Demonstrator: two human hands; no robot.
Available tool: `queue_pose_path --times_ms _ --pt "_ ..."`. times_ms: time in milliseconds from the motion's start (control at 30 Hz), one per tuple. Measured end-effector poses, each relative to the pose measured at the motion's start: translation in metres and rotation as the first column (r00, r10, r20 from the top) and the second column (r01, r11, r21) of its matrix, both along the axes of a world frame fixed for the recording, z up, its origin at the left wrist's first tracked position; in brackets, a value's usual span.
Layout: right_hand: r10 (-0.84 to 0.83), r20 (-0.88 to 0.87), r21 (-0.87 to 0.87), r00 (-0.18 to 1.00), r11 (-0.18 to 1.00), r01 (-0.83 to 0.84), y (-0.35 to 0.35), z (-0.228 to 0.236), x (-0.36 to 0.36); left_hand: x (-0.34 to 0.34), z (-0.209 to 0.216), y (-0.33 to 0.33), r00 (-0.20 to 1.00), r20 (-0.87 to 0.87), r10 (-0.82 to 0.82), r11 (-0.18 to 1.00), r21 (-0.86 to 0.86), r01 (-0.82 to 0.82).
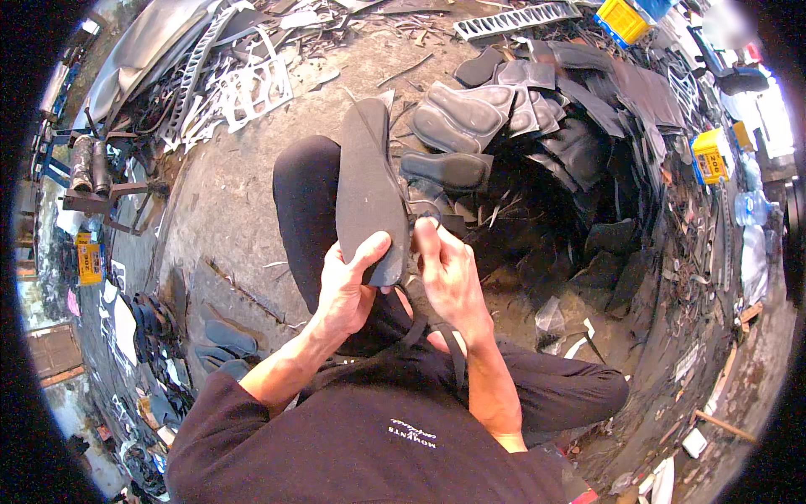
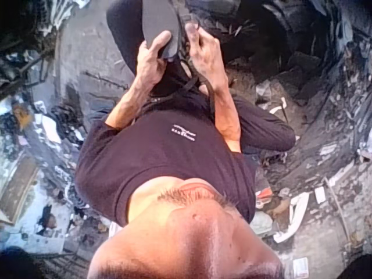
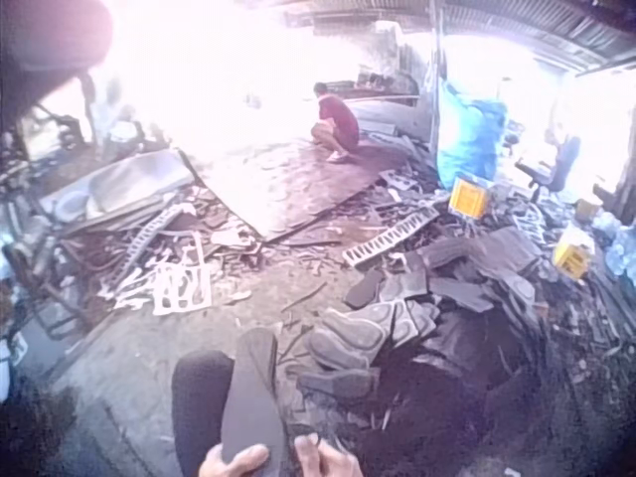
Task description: The person sits on the floor and uses a knife to trim the edges of black rubber shoe insoles. They repeatedly cut along the perimeter, remove excess strips, and place the trimmed pieces into a pile nearby.
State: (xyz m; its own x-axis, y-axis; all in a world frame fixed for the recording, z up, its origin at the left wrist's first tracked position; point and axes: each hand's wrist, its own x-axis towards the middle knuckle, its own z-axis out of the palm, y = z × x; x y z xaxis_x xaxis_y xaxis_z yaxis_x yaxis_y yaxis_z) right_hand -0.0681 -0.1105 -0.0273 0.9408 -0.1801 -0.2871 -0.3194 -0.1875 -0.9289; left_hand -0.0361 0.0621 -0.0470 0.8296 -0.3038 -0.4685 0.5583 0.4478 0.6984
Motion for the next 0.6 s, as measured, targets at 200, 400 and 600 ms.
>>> queue_pose_path --times_ms 200,400,600 --pt "0.048 -0.003 -0.113 0.999 0.992 -0.049 -0.006 -0.004 -0.046 0.007 0.023 0.01 0.996 -0.085 0.006 0.999 -0.046 -0.009" --pt "-0.093 0.271 -0.242 0.958 0.957 0.162 0.006 -0.057 0.018 0.0 0.043 0.004 0.988 -0.131 -0.079 0.996 -0.054 0.073" --pt "-0.171 0.017 0.071 0.985 0.983 0.17 -0.031 -0.038 0.075 -0.032 0.028 -0.008 0.968 -0.086 -0.237 0.971 -0.051 0.234"
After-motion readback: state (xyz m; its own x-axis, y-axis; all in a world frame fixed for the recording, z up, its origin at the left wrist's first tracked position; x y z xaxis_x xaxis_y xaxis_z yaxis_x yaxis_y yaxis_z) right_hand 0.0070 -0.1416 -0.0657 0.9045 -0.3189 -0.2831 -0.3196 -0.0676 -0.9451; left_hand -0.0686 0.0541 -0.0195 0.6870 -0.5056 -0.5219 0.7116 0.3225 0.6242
